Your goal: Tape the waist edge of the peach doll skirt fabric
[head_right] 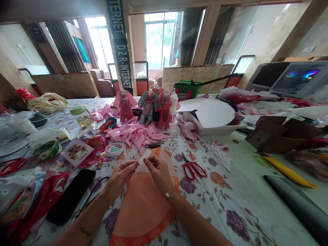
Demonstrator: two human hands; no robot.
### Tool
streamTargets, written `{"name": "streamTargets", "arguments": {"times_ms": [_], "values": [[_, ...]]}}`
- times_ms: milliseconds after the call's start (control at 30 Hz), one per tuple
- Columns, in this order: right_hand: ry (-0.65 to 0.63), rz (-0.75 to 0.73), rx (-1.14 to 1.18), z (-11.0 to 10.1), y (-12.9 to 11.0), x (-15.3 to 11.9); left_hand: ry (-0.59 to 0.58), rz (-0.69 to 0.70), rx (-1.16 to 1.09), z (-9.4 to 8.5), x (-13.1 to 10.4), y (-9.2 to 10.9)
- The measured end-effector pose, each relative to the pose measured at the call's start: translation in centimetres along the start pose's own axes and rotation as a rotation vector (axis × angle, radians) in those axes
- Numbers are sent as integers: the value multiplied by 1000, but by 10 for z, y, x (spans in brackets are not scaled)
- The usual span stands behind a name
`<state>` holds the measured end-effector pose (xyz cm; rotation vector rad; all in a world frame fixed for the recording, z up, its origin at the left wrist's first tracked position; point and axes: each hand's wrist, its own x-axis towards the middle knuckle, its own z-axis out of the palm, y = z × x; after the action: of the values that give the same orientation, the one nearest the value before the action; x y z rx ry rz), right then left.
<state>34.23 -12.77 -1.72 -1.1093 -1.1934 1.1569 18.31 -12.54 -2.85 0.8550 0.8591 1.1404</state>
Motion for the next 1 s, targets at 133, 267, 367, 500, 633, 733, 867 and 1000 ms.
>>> {"name": "streamTargets", "arguments": {"times_ms": [133, 267, 367, 500, 633, 733, 867, 1000], "values": [[15, -182, -352, -15, -1, -1, 71, 50, 97, -4, 2, -3], [-168, -290, -497, -15, 3, -7, 13, 120, 292, -5, 1, 0], [-209, -371, -551, -12, 9, -12, -50, 165, 437, -4, 0, 2], [-222, -388, -592, -10, 12, -15, -85, 162, 475, -1, -1, 1], [-164, -376, -668, -12, 10, -14, -12, 167, 497, 0, -2, 2], [24, -381, -835, -33, 6, -9, 118, 193, 425, -4, 1, 7], [313, -164, -1328, -94, 4, -1, 156, 131, 175, -13, 6, 17], [165, 135, -1390, -144, 8, 3, 134, 55, 60, -19, 8, 24]]}}
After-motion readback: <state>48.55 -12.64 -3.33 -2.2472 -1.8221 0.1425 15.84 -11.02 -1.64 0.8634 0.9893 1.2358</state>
